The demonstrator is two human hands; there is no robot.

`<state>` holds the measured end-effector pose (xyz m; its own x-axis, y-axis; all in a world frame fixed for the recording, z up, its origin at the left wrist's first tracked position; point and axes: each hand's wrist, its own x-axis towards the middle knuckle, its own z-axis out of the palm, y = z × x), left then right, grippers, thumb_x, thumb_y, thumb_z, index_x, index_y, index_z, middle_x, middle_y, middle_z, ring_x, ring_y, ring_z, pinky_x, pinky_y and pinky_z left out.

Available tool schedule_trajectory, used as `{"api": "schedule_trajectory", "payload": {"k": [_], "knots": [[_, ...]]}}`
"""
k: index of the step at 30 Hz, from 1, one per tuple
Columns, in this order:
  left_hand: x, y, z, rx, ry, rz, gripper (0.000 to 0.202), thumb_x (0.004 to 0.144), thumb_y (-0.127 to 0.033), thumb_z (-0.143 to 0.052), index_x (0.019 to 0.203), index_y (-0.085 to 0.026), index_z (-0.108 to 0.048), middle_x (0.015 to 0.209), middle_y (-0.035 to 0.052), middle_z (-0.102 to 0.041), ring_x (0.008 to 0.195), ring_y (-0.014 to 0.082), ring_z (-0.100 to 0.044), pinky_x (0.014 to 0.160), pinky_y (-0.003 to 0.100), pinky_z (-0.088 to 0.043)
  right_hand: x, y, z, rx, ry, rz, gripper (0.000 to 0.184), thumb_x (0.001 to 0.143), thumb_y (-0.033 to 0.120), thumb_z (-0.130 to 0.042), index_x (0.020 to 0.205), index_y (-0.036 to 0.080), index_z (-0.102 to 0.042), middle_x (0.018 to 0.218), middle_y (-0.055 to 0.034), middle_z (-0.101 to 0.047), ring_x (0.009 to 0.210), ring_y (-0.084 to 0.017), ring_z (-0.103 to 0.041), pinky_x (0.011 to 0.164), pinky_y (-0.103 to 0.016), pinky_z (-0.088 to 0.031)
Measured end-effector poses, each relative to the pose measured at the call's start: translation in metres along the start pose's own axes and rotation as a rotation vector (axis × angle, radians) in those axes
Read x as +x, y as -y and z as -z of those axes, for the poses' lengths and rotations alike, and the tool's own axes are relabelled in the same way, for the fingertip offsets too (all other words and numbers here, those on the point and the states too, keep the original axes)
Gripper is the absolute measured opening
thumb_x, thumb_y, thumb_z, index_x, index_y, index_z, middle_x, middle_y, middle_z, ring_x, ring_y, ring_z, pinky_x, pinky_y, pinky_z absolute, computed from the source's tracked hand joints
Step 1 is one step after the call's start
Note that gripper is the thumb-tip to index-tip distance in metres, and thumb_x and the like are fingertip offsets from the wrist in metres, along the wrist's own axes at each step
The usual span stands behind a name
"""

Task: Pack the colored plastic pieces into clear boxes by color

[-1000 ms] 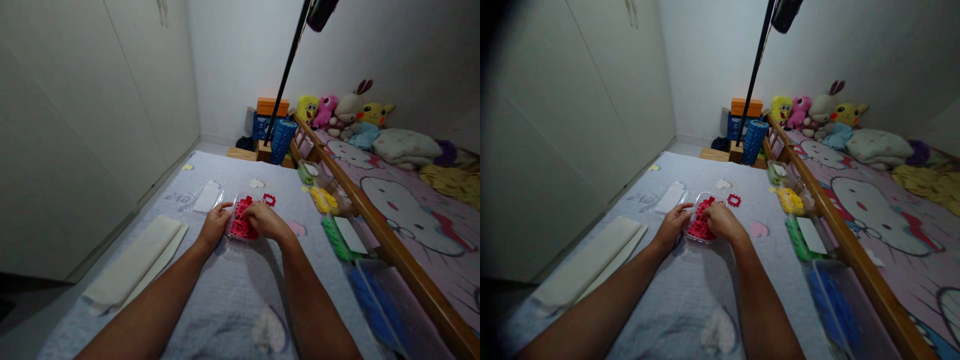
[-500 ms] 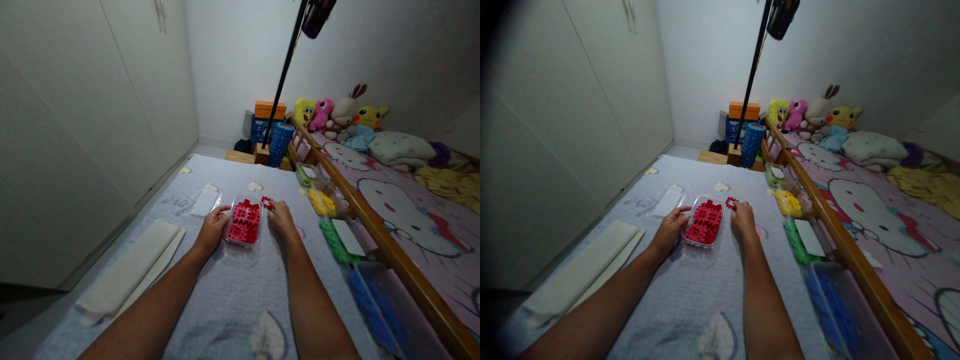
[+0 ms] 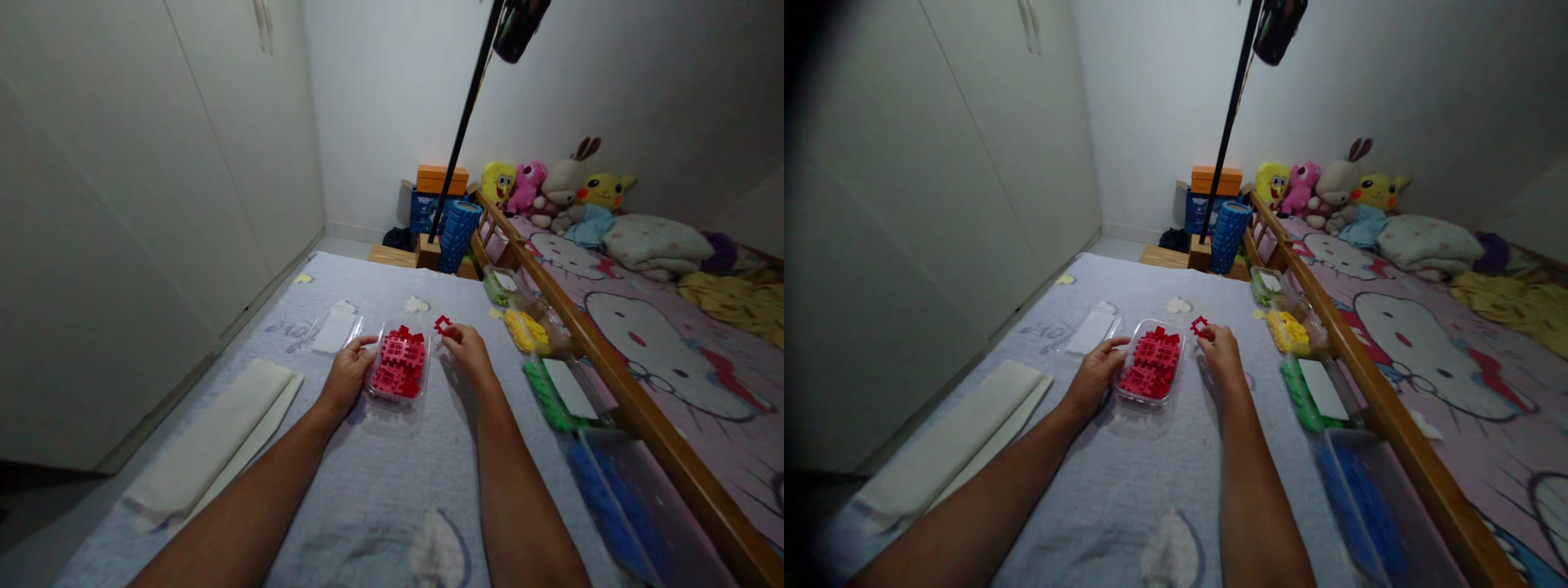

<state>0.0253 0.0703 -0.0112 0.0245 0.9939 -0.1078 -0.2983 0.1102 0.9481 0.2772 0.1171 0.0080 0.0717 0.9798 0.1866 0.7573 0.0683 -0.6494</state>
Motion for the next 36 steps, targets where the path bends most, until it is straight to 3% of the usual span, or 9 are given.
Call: {"api": "schedule_trajectory", "payload": {"k": [2,8,13,17,23,27,30,34,36], "knots": [[-0.002,-0.003,-0.002,-0.006,0.0,-0.001,0.049,0.069,-0.043,-0.073,0.108,-0.015,-0.064,0.054,-0.0087,-0.053,0.047,0.0087,-0.047,0.047,0.019,-0.034,-0.002,0.014,0.008,0.066,0.021,0.078,0.014,0.078,0.023,-0.064,0.088,0.019,-0.072,0.085,-0.0017,-0.059,0.077,-0.015,-0.055,0.074,-0.027,-0.042],[-0.004,-0.006,-0.003,-0.011,-0.018,0.004,0.045,0.07,-0.042,-0.071,0.105,-0.015,-0.065,0.056,-0.0072,-0.057,0.05,0.0098,-0.051,0.05,0.02,-0.037,-0.018,0.067,0.019,0.06,0.303,0.312,0.009,0.077,0.014,-0.069,0.084,0.019,-0.072,0.084,-0.0007,-0.058,0.078,-0.013,-0.054,0.074,-0.025,-0.04],[-0.004,-0.006,-0.004,-0.012,-0.003,0.003,0.044,0.071,-0.043,-0.07,0.105,-0.014,-0.064,0.062,-0.0047,-0.062,0.053,0.0106,-0.054,0.052,0.021,-0.04,-0.028,0.09,0.021,-0.147,0.463,0.38,0.009,0.073,0.008,-0.069,0.075,0.016,-0.07,0.078,-0.0011,-0.061,0.076,-0.014,-0.053,0.069,-0.024,-0.036],[-0.005,-0.006,-0.006,-0.05,0.015,0.006,0.046,0.07,-0.042,-0.072,0.106,-0.015,-0.063,0.056,-0.0076,-0.057,0.049,0.0104,-0.053,0.05,0.02,-0.039,-0.031,0.095,0.028,-0.191,0.517,0.359,0.006,0.074,0.012,-0.069,0.078,0.017,-0.072,0.075,-0.0005,-0.064,0.068,-0.013,-0.053,0.064,-0.024,-0.034],[-0.004,-0.006,-0.004,-0.025,-0.002,-0.012,0.045,0.07,-0.041,-0.072,0.105,-0.015,-0.063,0.053,-0.009,-0.052,0.047,0.0084,-0.047,0.047,0.018,-0.033,-0.031,0.089,0.052,-0.075,0.346,0.251,0.021,0.086,0.023,-0.059,0.102,0.016,-0.072,0.077,-0.0018,-0.067,0.067,-0.013,-0.056,0.064,-0.024,-0.039],[-0.002,-0.001,-0.001,0.03,-0.024,-0.026,0.045,0.077,-0.049,-0.064,0.107,-0.015,-0.064,0.053,-0.0096,-0.044,0.044,0.0077,-0.039,0.043,0.019,-0.027,-0.028,0.078,0.055,-0.11,0.276,0.197,0.021,0.085,0.024,-0.059,0.1,0.016,-0.072,0.076,-0.0027,-0.068,0.07,-0.014,-0.059,0.066,-0.025,-0.041],[-0.001,0.002,0.003,0.156,-0.113,-0.123,0.044,0.086,-0.051,-0.053,0.111,-0.016,-0.062,0.063,-0.007,-0.047,0.045,0.0084,-0.039,0.044,0.021,-0.031,-0.029,0.065,0.05,-0.135,0.229,0.18,0.02,0.083,0.022,-0.06,0.096,0.016,-0.073,0.08,-0.0044,-0.069,0.072,-0.015,-0.06,0.069,-0.026,-0.043],[0.001,-0.005,0.012,0.553,-0.317,-0.435,0.031,0.089,-0.038,-0.052,0.109,-0.019,-0.064,0.089,0.0032,-0.058,0.073,0.0159,-0.057,0.071,0.03,-0.049,-0.037,0.041,0.041,-0.061,0.106,0.129,0.018,0.082,0.025,-0.058,0.091,0.017,-0.072,0.083,-0.0048,-0.069,0.074,-0.016,-0.061,0.071,-0.027,-0.046],[0.002,-0.01,0.016,0.821,-0.42,-0.574,0.028,0.087,-0.029,-0.055,0.11,-0.018,-0.065,0.106,0.0095,-0.059,0.098,0.0233,-0.058,0.091,0.039,-0.047,-0.044,0.027,0.035,-0.034,0.058,0.098,0.017,0.081,0.026,-0.058,0.088,0.018,-0.071,0.083,-0.0047,-0.069,0.073,-0.016,-0.061,0.072,-0.028,-0.046]]}}
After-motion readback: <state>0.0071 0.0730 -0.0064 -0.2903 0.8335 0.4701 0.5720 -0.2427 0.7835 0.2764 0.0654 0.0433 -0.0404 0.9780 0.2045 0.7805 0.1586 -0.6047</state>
